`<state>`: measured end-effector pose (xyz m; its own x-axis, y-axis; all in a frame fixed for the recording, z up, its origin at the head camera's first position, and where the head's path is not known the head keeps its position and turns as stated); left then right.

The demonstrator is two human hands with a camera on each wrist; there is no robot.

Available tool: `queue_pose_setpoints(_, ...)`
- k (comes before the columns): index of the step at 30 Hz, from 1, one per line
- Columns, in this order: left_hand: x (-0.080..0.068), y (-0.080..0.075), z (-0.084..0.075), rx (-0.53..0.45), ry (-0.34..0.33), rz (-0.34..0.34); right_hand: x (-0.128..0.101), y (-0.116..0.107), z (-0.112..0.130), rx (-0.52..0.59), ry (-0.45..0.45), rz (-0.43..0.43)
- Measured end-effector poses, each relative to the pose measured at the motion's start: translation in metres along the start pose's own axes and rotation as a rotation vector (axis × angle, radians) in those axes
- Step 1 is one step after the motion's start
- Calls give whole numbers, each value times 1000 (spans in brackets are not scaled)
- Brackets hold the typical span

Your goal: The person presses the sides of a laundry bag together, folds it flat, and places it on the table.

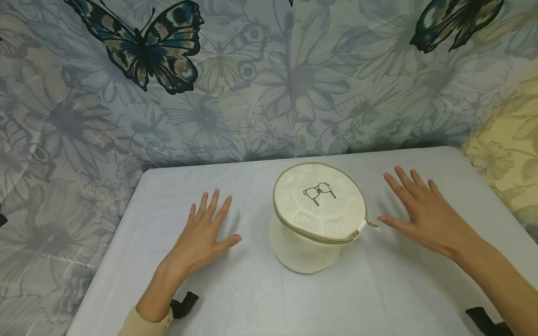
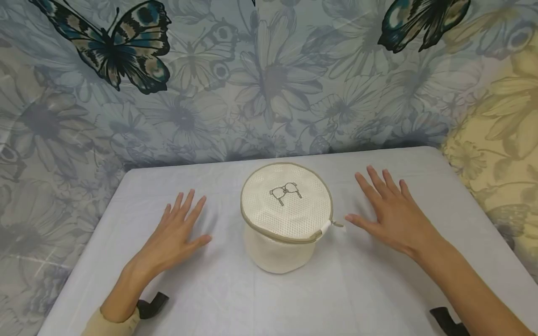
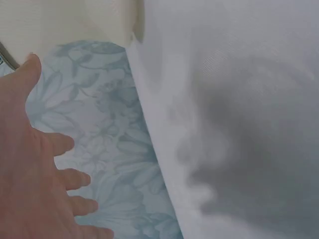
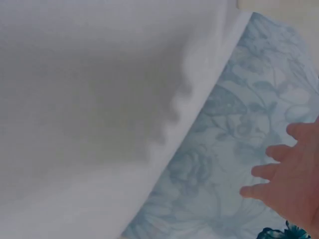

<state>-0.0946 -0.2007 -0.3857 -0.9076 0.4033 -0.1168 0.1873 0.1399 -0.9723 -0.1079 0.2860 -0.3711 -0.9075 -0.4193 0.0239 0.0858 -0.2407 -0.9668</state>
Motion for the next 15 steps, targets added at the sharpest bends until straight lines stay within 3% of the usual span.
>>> queue_pose_setpoints(15,1,-25,-26,11,128,-55,2,-26,18,85,-55,-27)
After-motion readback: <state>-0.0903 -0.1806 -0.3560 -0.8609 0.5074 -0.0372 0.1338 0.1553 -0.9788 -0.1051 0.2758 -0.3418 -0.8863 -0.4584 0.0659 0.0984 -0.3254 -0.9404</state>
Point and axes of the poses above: each hand's wrist, its own x-axis towards the middle knuckle, its own y-axis out of the palm, z = x × y, the point moved 1 cm from there along x, towards the middle knuckle, and after that the axes turned 8 degrees about z, right-handed, at the moved point
